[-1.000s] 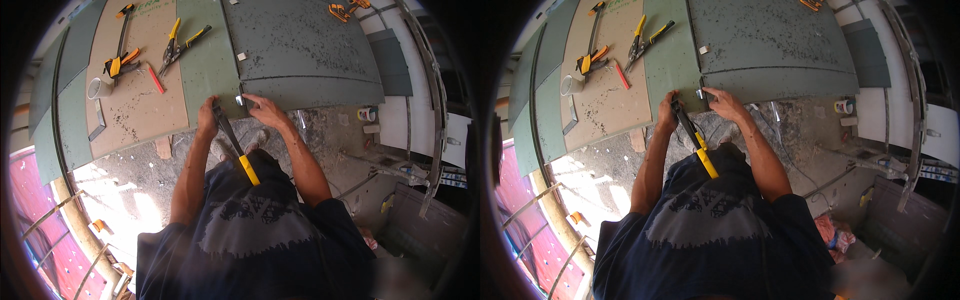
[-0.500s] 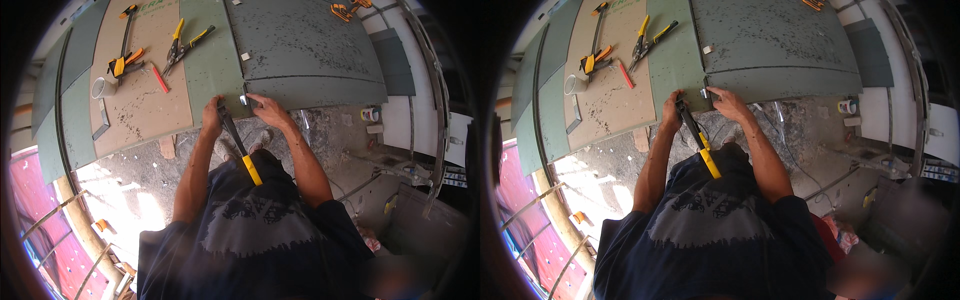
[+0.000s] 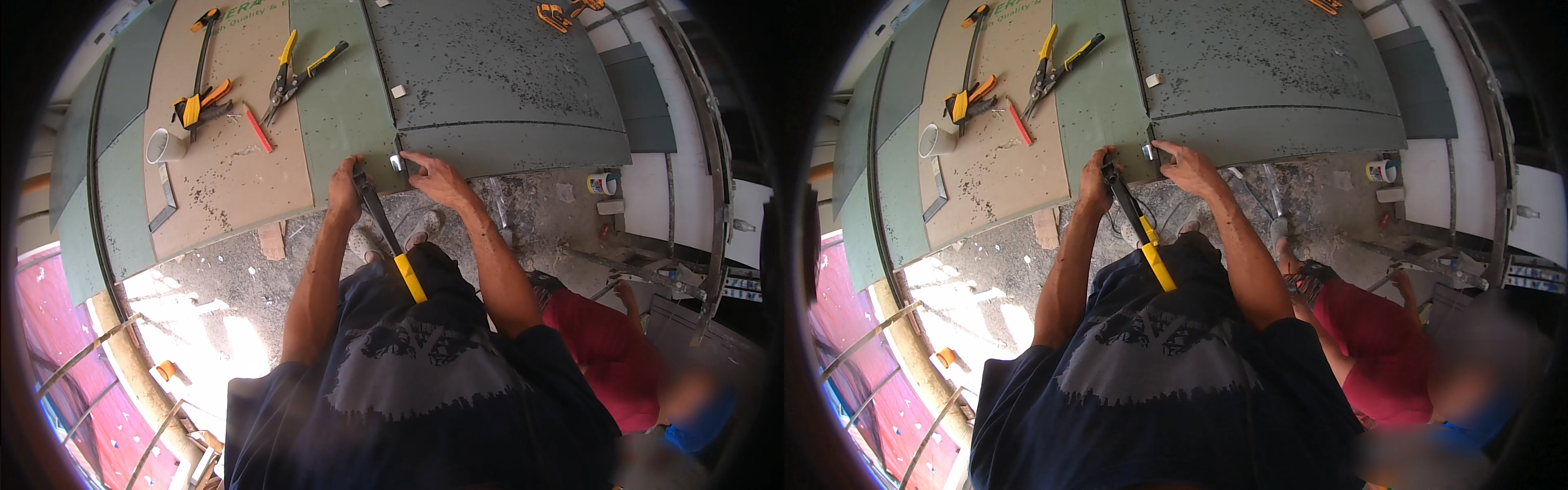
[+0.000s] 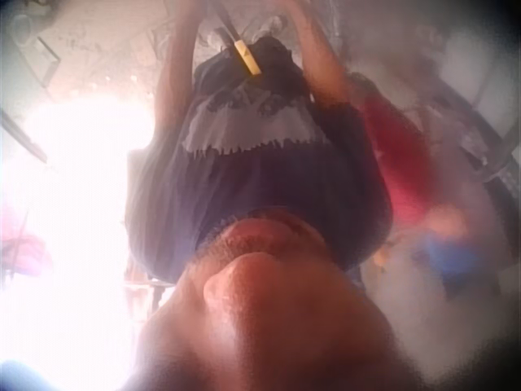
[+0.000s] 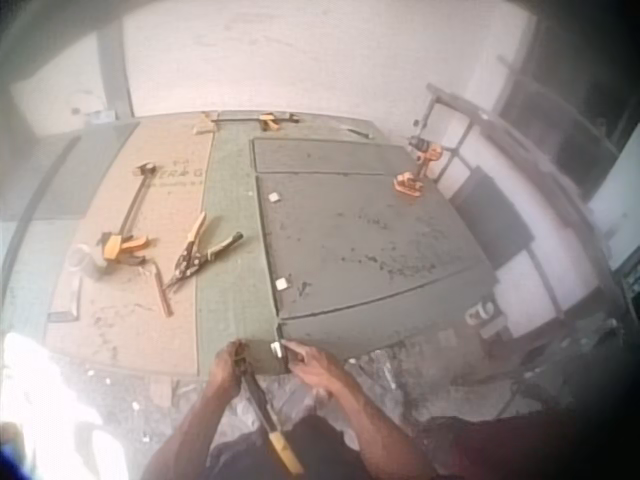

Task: The person uses a manual rivet gun to fasten drywall panels to a curved wall surface. They repeatedly load small fasteners, position the tool, and squeeze the handles to drive fasteners into the panels. Other workers are present, using power drills and measuring tools nearby.

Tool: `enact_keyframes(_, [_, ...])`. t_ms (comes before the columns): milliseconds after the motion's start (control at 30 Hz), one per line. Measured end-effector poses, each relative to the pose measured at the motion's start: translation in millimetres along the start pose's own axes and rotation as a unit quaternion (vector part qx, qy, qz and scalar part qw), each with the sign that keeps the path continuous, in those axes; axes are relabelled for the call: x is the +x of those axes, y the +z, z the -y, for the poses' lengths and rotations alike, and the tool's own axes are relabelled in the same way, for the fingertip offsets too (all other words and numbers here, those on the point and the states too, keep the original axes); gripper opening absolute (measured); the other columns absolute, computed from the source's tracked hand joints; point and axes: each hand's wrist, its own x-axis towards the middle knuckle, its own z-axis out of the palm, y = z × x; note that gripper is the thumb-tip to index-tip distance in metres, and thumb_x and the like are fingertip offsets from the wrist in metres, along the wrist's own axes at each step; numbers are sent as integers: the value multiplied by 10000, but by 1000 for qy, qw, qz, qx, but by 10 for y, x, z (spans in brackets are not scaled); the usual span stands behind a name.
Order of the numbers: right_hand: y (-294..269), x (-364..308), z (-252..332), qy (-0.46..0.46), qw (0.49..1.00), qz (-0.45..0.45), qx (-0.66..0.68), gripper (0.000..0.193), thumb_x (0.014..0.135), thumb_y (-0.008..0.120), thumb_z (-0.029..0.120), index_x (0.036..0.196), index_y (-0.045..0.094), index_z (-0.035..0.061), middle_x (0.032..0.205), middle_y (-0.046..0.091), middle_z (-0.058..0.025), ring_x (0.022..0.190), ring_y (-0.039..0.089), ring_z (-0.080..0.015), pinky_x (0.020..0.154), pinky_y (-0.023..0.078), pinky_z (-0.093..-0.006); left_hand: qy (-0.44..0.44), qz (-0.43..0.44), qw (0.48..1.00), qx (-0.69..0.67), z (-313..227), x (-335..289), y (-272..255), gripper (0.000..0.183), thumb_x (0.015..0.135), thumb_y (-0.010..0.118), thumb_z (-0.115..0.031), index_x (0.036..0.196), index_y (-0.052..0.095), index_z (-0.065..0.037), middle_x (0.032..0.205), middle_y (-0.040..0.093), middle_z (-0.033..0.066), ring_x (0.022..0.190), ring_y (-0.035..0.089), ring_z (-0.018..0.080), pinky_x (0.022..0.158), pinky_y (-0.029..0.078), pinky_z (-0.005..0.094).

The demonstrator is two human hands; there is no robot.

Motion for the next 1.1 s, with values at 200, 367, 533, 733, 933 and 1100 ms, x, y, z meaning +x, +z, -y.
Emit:
enact_keyframes(200, [33,49,-35,12,1000,3,-12,462,909,643,239,1366,602,187,846,685,-176,738,653,-277,744,527,-412,-1,5,1000,4,-6,0,-11,305,989,539,-322,1134,630,-69,750,620,53,665,588,155,624,464,295])
enact_keyframes(367, [164,79,-62,-49,993,-106,-23,320,945,633,263,1242,683,155,1040,723,-145,922,693,-344,806,545,-430,5,4,1000,1,-2,-4,-11,305,993,537,-324,1130,633,-68,753,621,55,677,594,156,629,467,300])
enact_keyframes(533, [253,151,-135,-63,987,-144,-30,255,940,648,275,1133,739,136,1102,722,-133,968,691,-351,817,548,-431,4,4,1000,1,30,22,-35,303,997,537,-325,1122,636,-67,758,622,59,676,593,161,638,470,306])
enact_keyframes(733, [215,121,-84,-48,989,-137,-29,266,928,667,294,1116,743,121,1062,728,-142,937,694,-341,786,550,-437,13,-13,1000,-11,68,59,2,298,995,537,-315,1128,634,-67,747,609,55,668,584,163,627,470,307])
enact_keyframes(933, [288,-194,195,-86,980,-112,140,483,929,672,427,1234,670,52,1214,643,-170,976,653,-302,804,536,-416,-34,-18,998,-43,-75,-43,-12,261,990,543,-269,1122,616,-55,724,575,40,624,576,161,565,474,309])
enact_keyframes(1100, [328,-582,201,-161,985,3,69,938,790,749,595,1460,445,12,1468,436,-233,1263,517,-355,993,488,-439,-43,-14,985,-164,-21,-49,168,231,987,561,-257,1091,592,-53,671,556,52,577,548,157,523,454,284])
